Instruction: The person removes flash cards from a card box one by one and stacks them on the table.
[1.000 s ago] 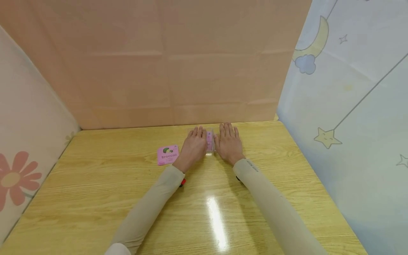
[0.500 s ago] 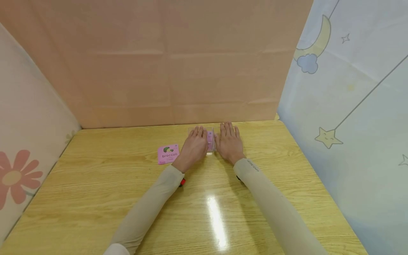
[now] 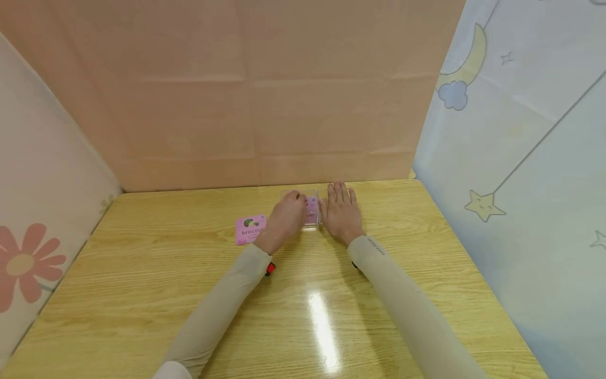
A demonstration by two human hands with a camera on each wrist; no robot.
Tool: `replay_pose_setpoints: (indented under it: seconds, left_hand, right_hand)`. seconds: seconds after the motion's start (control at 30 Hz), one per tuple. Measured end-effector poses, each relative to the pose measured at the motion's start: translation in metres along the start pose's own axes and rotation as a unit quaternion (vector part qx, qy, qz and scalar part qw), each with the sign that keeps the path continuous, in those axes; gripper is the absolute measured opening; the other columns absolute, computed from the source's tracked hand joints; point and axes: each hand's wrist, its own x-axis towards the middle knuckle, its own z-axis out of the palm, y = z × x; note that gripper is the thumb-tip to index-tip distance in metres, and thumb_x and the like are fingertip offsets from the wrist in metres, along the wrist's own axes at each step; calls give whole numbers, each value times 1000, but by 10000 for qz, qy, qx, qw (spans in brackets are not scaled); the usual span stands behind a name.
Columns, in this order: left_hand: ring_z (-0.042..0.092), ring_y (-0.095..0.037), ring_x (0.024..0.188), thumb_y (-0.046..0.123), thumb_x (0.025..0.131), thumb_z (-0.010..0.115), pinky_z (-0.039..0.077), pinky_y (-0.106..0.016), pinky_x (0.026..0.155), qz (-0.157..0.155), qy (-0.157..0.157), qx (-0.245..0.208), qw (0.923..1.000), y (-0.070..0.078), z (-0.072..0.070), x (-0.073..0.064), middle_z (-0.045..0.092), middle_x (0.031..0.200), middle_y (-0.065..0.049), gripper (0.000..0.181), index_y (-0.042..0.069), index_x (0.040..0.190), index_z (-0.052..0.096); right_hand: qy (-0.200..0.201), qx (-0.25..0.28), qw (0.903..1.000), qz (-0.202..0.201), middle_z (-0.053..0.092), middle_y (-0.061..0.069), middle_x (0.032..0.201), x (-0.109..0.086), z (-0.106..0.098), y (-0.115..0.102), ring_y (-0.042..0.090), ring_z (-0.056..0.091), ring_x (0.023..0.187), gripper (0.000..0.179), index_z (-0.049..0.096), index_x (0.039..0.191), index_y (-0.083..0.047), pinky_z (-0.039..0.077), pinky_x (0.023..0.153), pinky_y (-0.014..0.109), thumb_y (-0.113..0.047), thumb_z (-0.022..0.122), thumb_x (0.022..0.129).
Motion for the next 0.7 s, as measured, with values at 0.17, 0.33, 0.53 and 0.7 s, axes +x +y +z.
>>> replay_pose_setpoints:
  seconds: [0.17, 0.33, 0.53, 0.7]
  left_hand:
    - [72, -29, 102, 4, 104, 62, 65, -31, 88, -126, 23, -466, 9988, -8, -8, 4, 70, 116, -21, 22, -7, 118, 75]
    - [73, -28, 106, 5, 106, 58, 65, -32, 88, -199, -255, -1120, 9932, -20, -15, 6, 68, 120, -20, 25, -6, 122, 74]
    - [70, -30, 115, 1, 102, 63, 63, -37, 95, -295, -584, -1536, 9860, -31, -24, 7, 71, 129, -17, 26, 0, 125, 75]
    - [64, -23, 91, 0, 101, 64, 57, -29, 73, -455, -771, -1799, 9796, -45, -23, 8, 73, 115, -16, 31, 9, 128, 76]
  right_hand:
    - [-75, 24, 10000, 10, 10, 18, 178, 0, 1, 1, 34, 4, 167, 74, 4, 169, -5, 0, 137, 53, -52, 6, 112]
    - [-50, 69, 10000, 13, 10, 18, 178, 2, 3, 2, 33, 2, 167, 75, 4, 169, -5, -1, 137, 53, -52, 6, 112]
    - [-2, 60, 10000, -28, 10, 18, 178, 1, 3, 1, 34, 3, 167, 74, 5, 169, -4, -2, 137, 52, -51, 6, 112]
    - [23, 87, 10000, -25, 11, 18, 178, 1, 5, 0, 34, 3, 167, 74, 8, 169, -4, -1, 137, 53, -51, 8, 112]
